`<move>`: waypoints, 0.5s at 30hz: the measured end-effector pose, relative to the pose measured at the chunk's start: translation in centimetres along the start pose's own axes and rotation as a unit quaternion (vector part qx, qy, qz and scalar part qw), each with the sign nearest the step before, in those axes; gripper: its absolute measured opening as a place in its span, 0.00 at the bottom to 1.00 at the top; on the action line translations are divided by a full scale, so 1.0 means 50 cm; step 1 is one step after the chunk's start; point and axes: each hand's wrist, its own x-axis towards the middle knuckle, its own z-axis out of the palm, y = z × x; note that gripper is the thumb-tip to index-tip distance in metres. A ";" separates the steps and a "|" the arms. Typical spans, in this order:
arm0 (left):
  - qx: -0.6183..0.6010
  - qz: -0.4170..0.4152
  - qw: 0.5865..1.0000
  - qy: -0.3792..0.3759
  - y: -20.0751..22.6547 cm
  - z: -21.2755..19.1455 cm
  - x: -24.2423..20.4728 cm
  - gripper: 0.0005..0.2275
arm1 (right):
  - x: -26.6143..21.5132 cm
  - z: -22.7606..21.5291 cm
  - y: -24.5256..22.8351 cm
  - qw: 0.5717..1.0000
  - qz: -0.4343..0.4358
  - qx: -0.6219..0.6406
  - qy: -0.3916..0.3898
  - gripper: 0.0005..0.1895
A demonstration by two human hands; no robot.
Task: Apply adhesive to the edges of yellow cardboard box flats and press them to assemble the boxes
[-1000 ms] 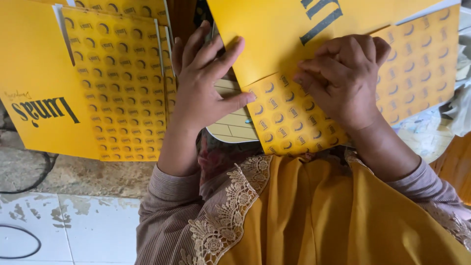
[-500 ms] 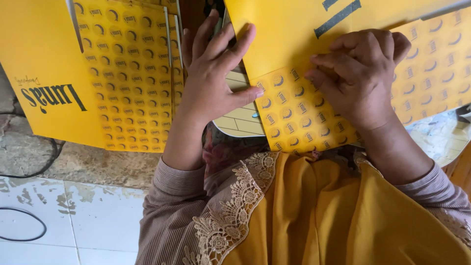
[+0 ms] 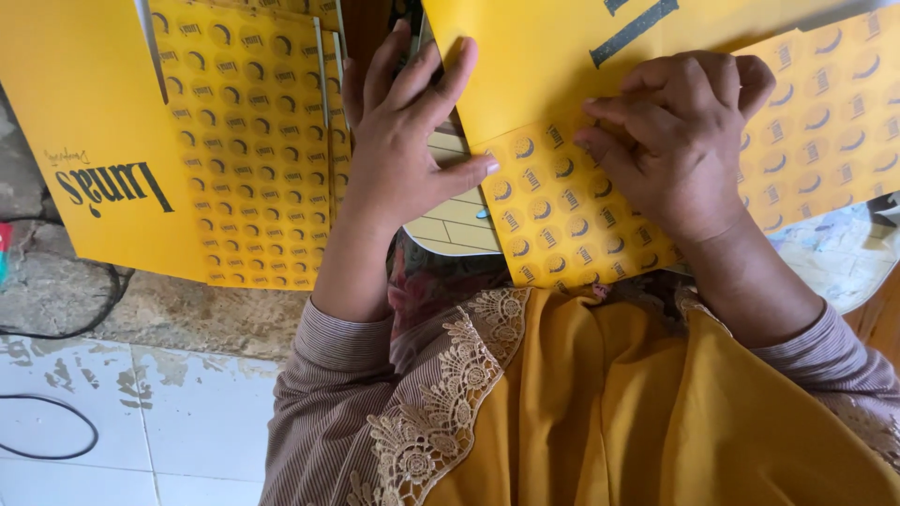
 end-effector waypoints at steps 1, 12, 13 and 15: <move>0.001 0.001 1.000 0.000 -0.002 0.002 -0.002 0.46 | -0.001 -0.003 -0.004 1.000 0.000 0.000 0.001 0.09; 0.005 0.032 0.999 0.020 0.008 -0.020 0.006 0.41 | -0.038 -0.036 -0.008 0.997 -0.024 -0.013 -0.067 0.19; 0.002 0.035 0.999 0.021 0.006 -0.016 0.005 0.41 | -0.040 -0.037 -0.009 0.997 -0.022 -0.017 -0.068 0.19; -0.005 0.038 0.999 0.026 0.000 -0.011 0.003 0.41 | -0.038 -0.034 -0.010 0.998 -0.026 -0.014 -0.058 0.18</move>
